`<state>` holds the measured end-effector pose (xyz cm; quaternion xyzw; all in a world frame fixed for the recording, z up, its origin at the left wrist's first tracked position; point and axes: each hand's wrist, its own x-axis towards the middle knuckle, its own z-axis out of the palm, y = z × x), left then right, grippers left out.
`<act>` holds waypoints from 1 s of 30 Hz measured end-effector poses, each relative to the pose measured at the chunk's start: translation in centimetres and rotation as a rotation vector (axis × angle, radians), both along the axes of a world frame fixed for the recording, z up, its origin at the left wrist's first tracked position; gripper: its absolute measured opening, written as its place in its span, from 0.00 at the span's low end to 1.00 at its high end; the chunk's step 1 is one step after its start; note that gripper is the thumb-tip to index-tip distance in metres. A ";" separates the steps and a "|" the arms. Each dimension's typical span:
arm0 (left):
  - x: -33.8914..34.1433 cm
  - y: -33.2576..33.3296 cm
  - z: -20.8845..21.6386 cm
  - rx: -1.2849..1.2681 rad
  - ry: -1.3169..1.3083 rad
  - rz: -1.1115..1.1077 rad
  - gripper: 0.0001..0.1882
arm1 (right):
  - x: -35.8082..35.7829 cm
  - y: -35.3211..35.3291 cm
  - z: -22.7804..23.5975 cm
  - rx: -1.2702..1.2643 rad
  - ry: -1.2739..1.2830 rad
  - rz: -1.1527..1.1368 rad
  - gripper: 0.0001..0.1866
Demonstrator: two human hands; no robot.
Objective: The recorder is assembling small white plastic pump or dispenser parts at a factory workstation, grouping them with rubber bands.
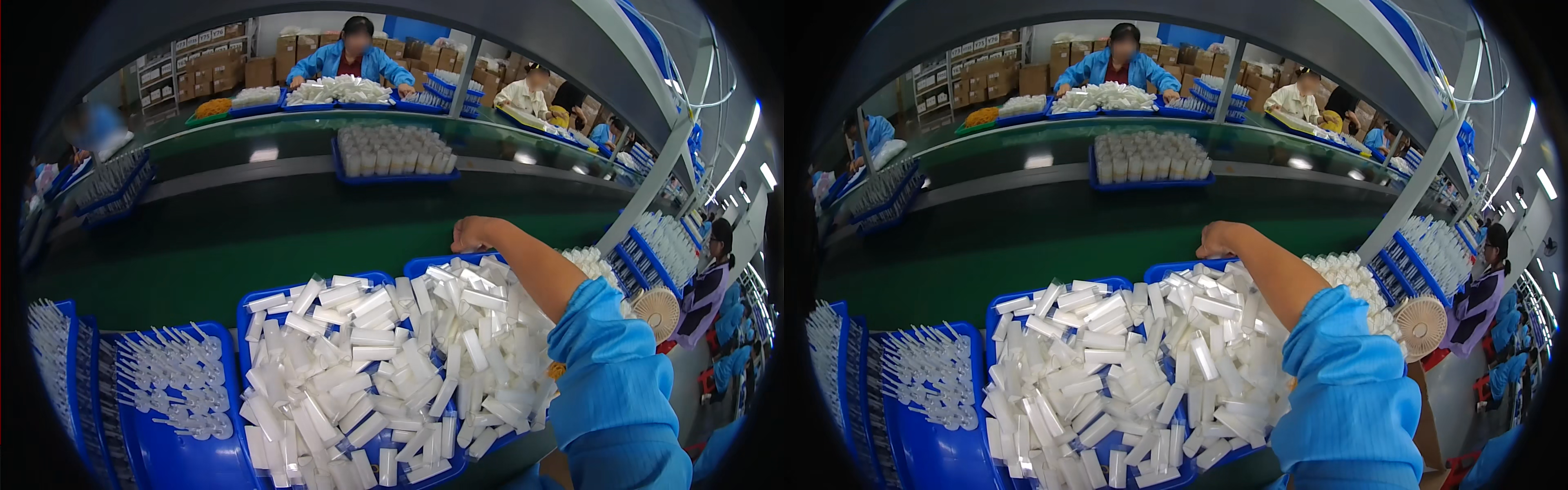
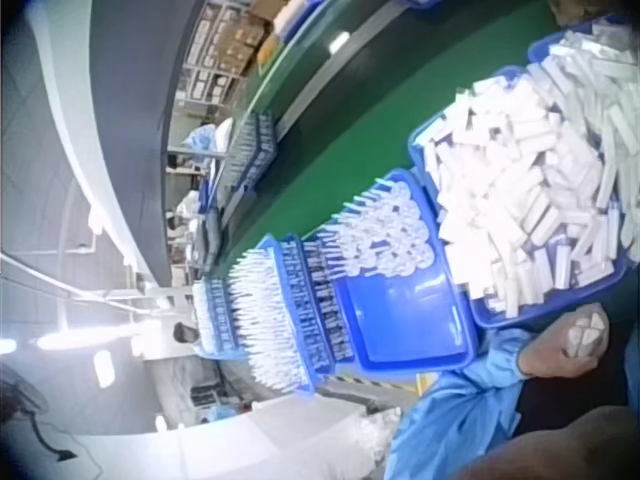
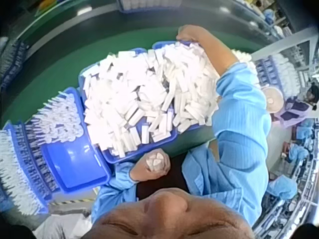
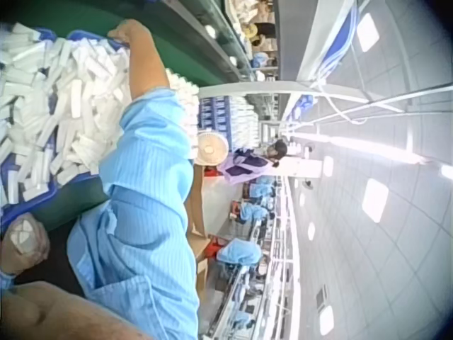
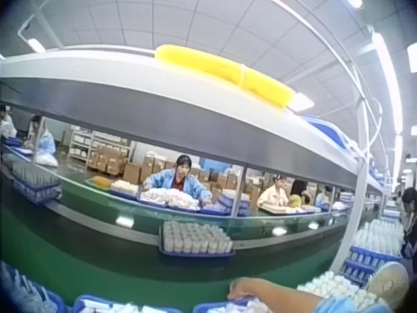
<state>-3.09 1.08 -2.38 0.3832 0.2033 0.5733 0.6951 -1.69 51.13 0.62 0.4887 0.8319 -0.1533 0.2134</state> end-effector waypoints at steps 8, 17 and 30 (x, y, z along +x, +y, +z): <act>0.5 -0.8 0.4 -0.207 -0.117 0.045 0.14 | 0.3 -2.9 3.8 -0.172 0.744 0.045 0.13; 2.0 -1.1 0.7 -0.327 -0.174 0.096 0.16 | 3.7 -26.9 7.5 -0.020 0.519 0.757 0.25; 2.9 -2.5 0.9 -0.359 -0.136 0.296 0.17 | 23.0 -25.5 9.6 0.829 0.752 0.201 0.14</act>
